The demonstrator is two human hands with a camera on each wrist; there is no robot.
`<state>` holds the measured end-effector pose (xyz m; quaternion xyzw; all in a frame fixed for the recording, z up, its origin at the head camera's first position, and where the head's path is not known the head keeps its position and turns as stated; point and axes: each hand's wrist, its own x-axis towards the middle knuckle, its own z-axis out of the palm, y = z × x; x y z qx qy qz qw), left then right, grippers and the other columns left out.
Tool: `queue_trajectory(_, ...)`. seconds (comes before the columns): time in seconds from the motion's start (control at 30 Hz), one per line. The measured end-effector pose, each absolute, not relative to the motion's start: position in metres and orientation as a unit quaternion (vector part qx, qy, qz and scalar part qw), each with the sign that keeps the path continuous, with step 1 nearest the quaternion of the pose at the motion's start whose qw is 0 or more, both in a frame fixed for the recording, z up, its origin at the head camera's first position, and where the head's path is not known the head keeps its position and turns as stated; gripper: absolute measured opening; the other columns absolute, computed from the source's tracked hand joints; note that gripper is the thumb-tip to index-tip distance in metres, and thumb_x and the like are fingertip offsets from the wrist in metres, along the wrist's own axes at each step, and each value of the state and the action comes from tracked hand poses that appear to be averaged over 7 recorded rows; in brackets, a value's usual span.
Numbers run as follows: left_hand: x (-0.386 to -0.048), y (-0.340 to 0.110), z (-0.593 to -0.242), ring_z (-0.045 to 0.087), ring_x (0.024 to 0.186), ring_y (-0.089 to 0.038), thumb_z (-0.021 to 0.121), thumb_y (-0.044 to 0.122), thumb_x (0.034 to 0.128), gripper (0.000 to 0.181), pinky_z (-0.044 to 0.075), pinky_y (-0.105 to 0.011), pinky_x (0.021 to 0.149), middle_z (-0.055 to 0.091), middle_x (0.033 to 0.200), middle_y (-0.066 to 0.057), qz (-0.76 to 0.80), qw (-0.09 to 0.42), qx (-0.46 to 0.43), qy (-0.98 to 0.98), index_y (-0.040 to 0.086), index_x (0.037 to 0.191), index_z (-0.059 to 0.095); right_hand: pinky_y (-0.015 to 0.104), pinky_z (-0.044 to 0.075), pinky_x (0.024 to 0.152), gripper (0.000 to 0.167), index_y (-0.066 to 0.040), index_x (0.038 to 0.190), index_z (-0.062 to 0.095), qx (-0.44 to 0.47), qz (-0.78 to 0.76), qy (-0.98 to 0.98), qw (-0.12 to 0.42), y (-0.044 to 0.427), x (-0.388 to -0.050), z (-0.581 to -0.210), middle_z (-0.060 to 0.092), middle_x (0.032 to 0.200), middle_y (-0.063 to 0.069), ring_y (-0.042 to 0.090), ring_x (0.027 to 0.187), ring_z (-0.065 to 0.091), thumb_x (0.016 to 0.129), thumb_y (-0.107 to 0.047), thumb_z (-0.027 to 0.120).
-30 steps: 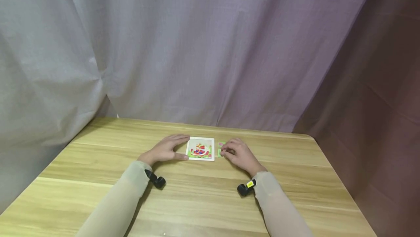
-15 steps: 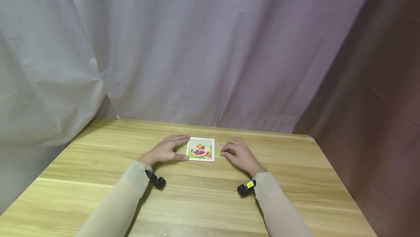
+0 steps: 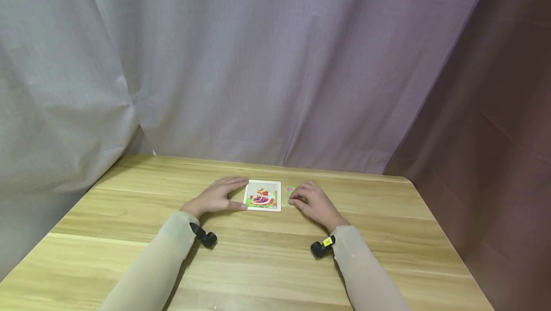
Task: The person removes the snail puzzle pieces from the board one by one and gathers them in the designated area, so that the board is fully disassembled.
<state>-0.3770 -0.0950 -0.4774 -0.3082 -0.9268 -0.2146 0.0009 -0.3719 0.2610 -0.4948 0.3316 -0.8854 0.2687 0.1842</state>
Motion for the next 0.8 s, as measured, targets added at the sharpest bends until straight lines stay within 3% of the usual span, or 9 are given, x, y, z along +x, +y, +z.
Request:
queue_trajectory(0.4,-0.3799,-0.0947,-0.4786,0.031,0.161,-0.032,0.069,0.064,0.0909,0.092,0.016,-0.059,0.134,0.037,0.172,-0.006,-0.213,0.002,-0.308,-0.927,0.016,0.164,0.040,0.031,0.051,0.079,0.007,-0.020,0.099,0.079,0.336,0.275,-0.876,0.208,0.2621,-0.3742,-0.4941,0.074,0.100,-0.009,0.010,0.094,0.059,0.093,-0.018,0.083)
queue_trajectory(0.8,-0.3785,-0.0955,-0.4814,0.032,0.160,-0.032,0.070,0.063,0.0905,0.091,0.016,-0.059,0.134,0.038,0.171,-0.006,-0.213,0.005,-0.307,-0.928,0.016,0.163,0.042,0.032,0.056,0.077,0.012,-0.012,0.103,0.079,0.345,0.301,-0.860,0.223,0.2570,-0.3731,-0.4942,0.073,0.099,-0.006,0.020,0.092,0.065,0.092,-0.015,0.084)
